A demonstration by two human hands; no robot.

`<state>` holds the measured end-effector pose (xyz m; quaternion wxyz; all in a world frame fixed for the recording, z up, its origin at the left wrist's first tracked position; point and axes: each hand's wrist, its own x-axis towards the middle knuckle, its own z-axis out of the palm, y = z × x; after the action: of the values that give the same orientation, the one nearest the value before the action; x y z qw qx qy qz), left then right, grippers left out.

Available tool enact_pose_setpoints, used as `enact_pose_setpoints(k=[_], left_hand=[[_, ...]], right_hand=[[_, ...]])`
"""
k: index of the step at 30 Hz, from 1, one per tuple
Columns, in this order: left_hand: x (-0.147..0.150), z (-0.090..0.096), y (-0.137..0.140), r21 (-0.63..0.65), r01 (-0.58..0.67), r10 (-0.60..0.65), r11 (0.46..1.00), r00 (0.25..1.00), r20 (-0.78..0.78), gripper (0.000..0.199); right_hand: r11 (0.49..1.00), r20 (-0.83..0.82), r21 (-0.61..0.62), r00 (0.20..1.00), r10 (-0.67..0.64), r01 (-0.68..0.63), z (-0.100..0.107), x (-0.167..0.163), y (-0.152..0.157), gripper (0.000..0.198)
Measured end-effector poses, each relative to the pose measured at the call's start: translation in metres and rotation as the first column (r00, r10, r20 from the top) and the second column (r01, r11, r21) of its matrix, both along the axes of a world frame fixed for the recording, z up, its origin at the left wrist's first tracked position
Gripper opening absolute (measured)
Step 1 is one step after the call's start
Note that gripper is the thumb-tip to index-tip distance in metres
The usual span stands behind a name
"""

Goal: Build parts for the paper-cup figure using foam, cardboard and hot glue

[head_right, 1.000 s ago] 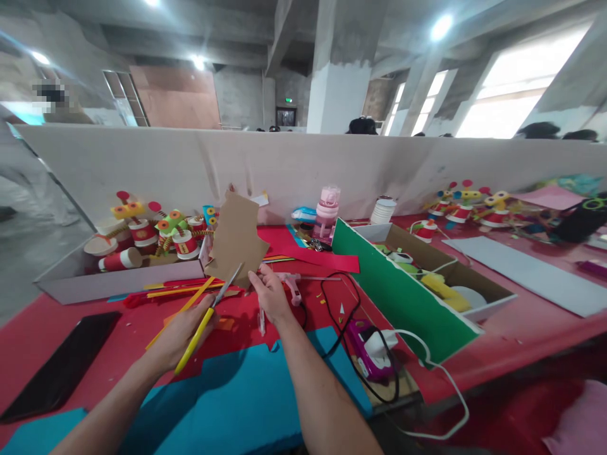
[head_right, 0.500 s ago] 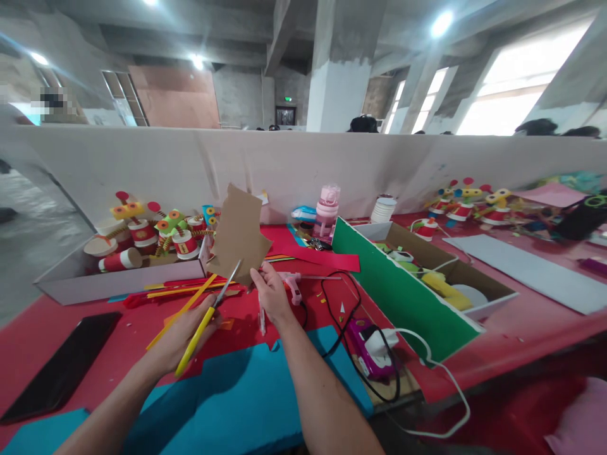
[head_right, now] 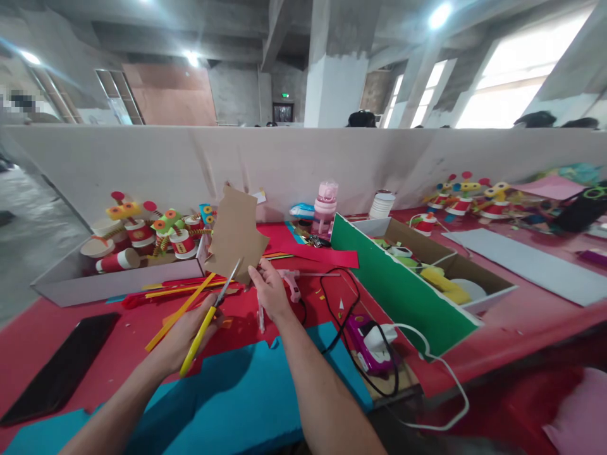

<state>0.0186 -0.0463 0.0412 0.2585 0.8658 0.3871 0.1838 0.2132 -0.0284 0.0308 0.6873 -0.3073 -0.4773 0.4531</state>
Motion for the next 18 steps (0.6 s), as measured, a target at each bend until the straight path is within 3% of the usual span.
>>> enact_pose_setpoints(k=[18], left_hand=[[-0.0003, -0.0019, 0.0014, -0.003, -0.014, 0.014, 1.0, 1.0, 0.0, 0.018]], right_hand=[[0.999, 0.052, -0.016, 0.998, -0.036, 0.037, 0.0037, -0.0015, -0.0043, 0.031]])
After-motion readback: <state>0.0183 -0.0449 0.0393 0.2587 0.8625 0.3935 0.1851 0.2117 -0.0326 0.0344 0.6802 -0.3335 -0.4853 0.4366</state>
